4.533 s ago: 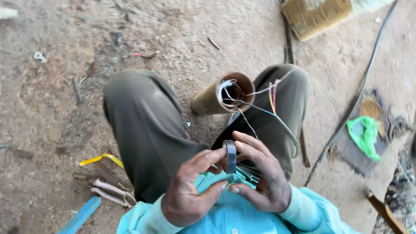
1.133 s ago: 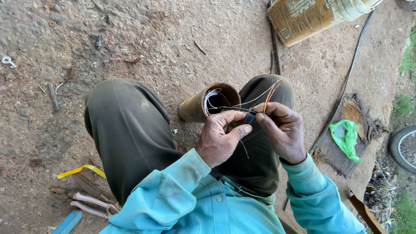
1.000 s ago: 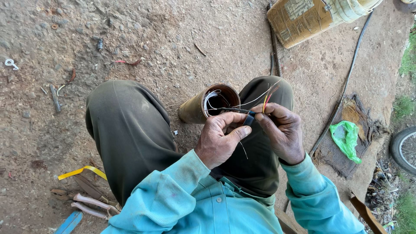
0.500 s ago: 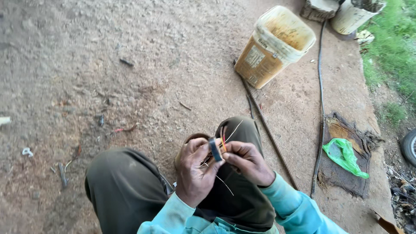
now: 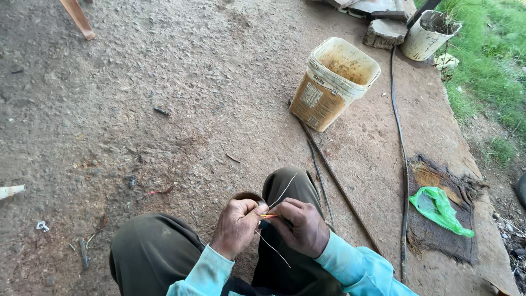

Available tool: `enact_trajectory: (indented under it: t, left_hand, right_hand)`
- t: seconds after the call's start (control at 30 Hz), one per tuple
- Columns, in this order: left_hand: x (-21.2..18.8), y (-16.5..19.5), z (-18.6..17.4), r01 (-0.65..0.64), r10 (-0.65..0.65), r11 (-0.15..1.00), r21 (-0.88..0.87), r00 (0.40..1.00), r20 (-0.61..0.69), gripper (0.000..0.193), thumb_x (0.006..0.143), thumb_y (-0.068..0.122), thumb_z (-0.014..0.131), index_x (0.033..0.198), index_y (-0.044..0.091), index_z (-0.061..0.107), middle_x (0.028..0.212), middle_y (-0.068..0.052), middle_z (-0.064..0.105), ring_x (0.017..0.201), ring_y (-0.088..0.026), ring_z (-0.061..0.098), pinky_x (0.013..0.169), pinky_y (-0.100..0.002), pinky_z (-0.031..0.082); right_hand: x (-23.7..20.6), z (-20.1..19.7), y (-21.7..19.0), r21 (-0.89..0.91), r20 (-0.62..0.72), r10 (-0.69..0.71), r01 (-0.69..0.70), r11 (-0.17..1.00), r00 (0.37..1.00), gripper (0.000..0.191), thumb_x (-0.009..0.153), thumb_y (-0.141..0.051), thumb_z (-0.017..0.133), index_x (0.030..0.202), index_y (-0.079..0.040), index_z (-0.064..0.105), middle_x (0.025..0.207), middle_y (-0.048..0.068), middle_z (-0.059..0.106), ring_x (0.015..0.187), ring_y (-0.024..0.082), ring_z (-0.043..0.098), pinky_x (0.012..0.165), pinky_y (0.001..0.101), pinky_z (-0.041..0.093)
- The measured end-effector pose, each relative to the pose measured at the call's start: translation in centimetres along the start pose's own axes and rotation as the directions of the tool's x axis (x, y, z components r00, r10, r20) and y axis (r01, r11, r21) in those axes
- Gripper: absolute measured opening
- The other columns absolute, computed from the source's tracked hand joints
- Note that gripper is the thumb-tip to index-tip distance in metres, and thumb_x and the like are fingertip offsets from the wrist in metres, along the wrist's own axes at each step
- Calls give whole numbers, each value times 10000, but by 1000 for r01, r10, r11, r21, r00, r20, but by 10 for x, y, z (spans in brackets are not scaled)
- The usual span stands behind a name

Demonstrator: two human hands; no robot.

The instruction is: The person sits on the ground and repairs a bundle of wires by stripping insulation, twisting strands, and wrapping the connections with yellow and black electrical tape.

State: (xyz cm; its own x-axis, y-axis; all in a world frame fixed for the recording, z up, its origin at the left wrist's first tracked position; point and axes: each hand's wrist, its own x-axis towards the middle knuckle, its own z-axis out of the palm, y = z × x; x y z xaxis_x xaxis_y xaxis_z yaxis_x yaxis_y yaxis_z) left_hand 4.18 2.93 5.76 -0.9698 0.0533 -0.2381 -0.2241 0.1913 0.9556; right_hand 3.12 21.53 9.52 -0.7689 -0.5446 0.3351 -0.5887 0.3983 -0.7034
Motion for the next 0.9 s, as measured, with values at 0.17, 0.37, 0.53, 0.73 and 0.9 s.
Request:
enact_trajectory:
  t: [0.17, 0.37, 0.53, 0.73, 0.9]
  left_hand:
    - [4, -9, 0, -30, 26, 997, 69, 998, 59, 360, 933, 286, 609, 748, 18, 763, 550, -47, 648, 514, -105, 579, 481, -326, 446]
    - [-29, -9, 1, -477, 486, 873, 102, 830, -274, 246, 952, 272, 677, 880, 37, 674, 873, -97, 675, 824, -169, 639, 733, -318, 516]
    - [-45, 0, -6, -581, 555, 777, -244, 814, -171, 378, 872, 236, 767, 1162, 5, 692, 1129, -131, 631, 1117, -203, 611, 976, -322, 488]
    - [-27, 3, 2, -488, 414, 851, -197, 852, -322, 97, 868, 61, 783, 928, 15, 722, 983, -65, 718, 938, -138, 687, 839, -275, 567]
    - [-8, -12, 2, -141, 109, 970, -196, 980, -165, 296, 952, 159, 713, 711, -12, 699, 657, -58, 606, 567, -97, 542, 478, -303, 435]
  right_hand:
    - [-1, 0, -5, 44, 8, 68, -68, 997, 998, 186, 875, -88, 747, 1029, 8, 710, 827, 120, 700, 719, 272, 721, 610, 345, 554]
    - [9, -3, 9, 87, 161, 176, -192, 978, 971, 232, 961, -140, 726, 822, 30, 650, 680, 146, 562, 633, 212, 552, 581, 347, 426]
    - [12, -1, 11, 352, 273, 269, -356, 865, 924, 197, 972, -115, 569, 903, 24, 692, 687, 88, 613, 660, 92, 539, 595, 305, 463]
    - [9, 3, -1, 328, 166, 113, -163, 931, 980, 105, 843, -2, 617, 927, 38, 665, 730, 94, 650, 662, 145, 611, 588, 308, 490]
    - [11, 6, -7, -30, 32, -57, 58, 998, 998, 100, 858, -43, 763, 901, -1, 683, 731, 128, 652, 633, 283, 663, 553, 369, 513]
